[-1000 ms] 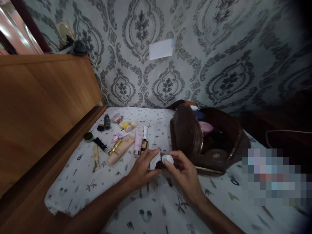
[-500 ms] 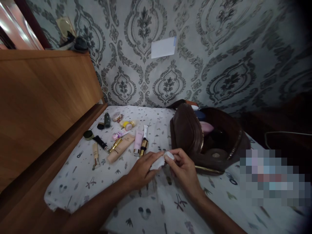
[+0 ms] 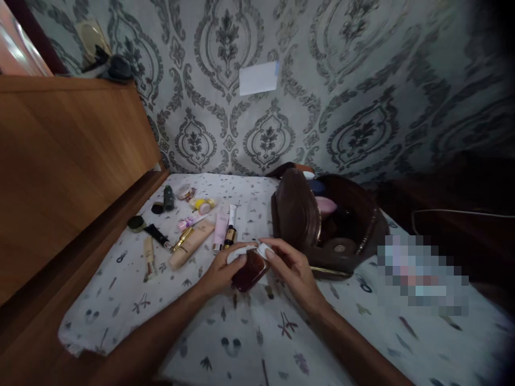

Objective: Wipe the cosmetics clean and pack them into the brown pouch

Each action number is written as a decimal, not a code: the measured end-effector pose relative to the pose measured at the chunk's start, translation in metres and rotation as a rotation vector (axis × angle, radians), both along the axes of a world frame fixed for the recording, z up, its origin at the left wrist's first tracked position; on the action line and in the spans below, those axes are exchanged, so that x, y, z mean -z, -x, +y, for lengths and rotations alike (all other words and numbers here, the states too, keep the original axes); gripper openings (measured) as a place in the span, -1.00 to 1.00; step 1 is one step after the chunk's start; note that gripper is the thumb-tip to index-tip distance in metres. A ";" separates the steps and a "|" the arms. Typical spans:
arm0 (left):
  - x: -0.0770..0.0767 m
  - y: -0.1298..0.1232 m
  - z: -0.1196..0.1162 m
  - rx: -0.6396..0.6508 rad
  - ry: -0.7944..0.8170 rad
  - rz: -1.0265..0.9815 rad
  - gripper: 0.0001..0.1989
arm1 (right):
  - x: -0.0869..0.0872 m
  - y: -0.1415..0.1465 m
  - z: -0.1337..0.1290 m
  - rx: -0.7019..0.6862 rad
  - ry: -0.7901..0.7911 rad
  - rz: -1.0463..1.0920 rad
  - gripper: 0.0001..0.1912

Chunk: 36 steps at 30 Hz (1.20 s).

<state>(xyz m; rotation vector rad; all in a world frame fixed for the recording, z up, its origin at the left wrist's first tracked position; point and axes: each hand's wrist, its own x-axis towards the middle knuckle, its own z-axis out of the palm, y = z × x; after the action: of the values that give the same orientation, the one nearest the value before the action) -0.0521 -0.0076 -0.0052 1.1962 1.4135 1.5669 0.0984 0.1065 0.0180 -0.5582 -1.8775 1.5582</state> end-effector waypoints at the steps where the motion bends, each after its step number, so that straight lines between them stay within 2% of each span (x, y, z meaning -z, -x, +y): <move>1: 0.003 0.000 0.001 0.003 0.018 -0.064 -0.55 | -0.002 0.000 0.000 -0.024 0.011 0.010 -0.58; 5: 0.011 0.000 0.003 -0.036 0.045 -0.244 -0.57 | -0.004 0.000 0.001 -0.108 0.064 0.064 -0.60; 7: 0.010 -0.001 0.003 -0.049 0.029 -0.211 -0.60 | -0.002 0.000 0.001 -0.102 0.057 0.076 -0.63; 9: 0.005 -0.002 0.002 -0.056 -0.008 -0.073 -0.63 | 0.000 0.000 0.001 -0.076 0.009 0.083 -0.68; 13: -0.005 -0.004 -0.005 -0.011 -0.141 0.335 -0.65 | 0.002 -0.001 0.001 -0.015 -0.068 0.098 -0.72; 17: -0.003 -0.007 -0.011 -0.019 -0.288 0.650 -0.56 | -0.005 -0.004 -0.001 0.061 -0.017 0.122 -0.71; 22: -0.009 -0.014 -0.016 -0.061 -0.390 0.841 -0.50 | -0.021 -0.015 0.000 0.147 0.058 0.153 -0.68; 27: -0.028 -0.023 -0.013 -0.061 -0.443 0.792 -0.61 | -0.040 -0.041 0.005 0.199 -0.005 0.150 -0.67; 31: -0.046 -0.030 0.000 -0.030 -0.366 0.736 -0.61 | -0.062 -0.071 0.016 0.283 -0.139 0.157 -0.70; 34: -0.060 -0.042 0.015 0.076 -0.267 0.740 -0.55 | -0.083 -0.092 0.031 0.422 -0.278 0.170 -0.75; 36: -0.067 -0.056 0.027 0.167 -0.143 0.785 -0.47 | -0.097 -0.103 0.044 0.522 -0.377 0.161 -0.76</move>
<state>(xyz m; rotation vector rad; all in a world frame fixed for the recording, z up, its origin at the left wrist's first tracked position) 0.0035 0.0195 0.0622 2.1027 1.6133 1.1290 0.2012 0.1505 0.1152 -0.6593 -1.6698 0.8622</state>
